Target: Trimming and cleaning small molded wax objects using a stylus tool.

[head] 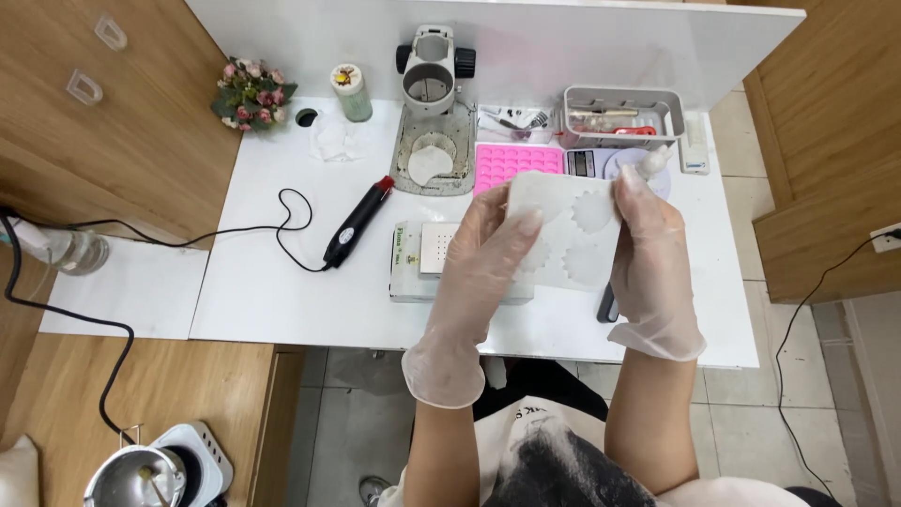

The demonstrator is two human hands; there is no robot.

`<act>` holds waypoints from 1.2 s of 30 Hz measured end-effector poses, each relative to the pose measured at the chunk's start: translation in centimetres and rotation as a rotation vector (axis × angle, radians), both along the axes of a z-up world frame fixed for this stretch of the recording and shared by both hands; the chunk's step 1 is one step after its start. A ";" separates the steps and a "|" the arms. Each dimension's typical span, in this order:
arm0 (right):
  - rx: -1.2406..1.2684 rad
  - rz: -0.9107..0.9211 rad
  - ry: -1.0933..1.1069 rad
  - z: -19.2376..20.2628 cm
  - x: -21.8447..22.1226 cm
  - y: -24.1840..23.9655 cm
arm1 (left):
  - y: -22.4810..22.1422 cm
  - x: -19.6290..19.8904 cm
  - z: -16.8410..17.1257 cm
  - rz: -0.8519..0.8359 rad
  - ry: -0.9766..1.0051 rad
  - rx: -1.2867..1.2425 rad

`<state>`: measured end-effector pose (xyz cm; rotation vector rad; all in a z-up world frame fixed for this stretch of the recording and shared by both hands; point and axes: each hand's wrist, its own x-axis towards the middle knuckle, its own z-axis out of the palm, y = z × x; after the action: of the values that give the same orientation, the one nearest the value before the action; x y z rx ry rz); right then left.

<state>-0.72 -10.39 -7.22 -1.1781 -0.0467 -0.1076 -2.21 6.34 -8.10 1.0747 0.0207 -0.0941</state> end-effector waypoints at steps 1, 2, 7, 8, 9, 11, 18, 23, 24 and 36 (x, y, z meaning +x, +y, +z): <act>-0.009 -0.013 0.031 -0.1 -0.2 0.2 | -0.1 -0.4 0.3 -0.005 -0.017 -0.047; -0.018 -0.027 0.062 -0.1 -0.4 0.4 | -0.1 -0.8 0.7 -0.009 -0.035 -0.094; -0.408 -0.309 -0.141 0.7 -1.5 2.3 | -0.3 -1.3 1.3 0.117 -0.038 -0.013; -0.503 -0.365 -0.407 1.3 -1.5 2.8 | -0.4 -1.3 1.3 0.187 -0.063 0.026; -0.501 -0.366 -0.410 2.1 -1.8 3.0 | -0.3 -1.3 1.5 0.187 -0.067 0.027; -0.533 -0.416 -0.640 3.9 -2.4 3.5 | 0.1 -1.4 2.0 0.296 -0.098 0.019; -0.915 -0.251 -0.831 3.5 -3.3 3.3 | -0.6 -1.4 1.5 0.411 -0.095 -0.009; -1.031 -0.277 -0.807 3.2 -3.1 4.3 | -1.2 -1.2 1.3 0.465 -0.154 -0.034; -1.029 -0.278 -0.806 2.9 -3.1 4.4 | -1.2 -1.2 1.3 0.465 -0.154 -0.032; -0.812 -0.319 -0.600 0.8 -1.9 4.9 | -1.4 -0.8 0.8 0.433 -0.054 -0.075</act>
<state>-2.67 -5.54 -6.45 -1.9199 -0.4662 -0.7792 -2.96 4.93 -7.34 0.9764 0.1983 0.3224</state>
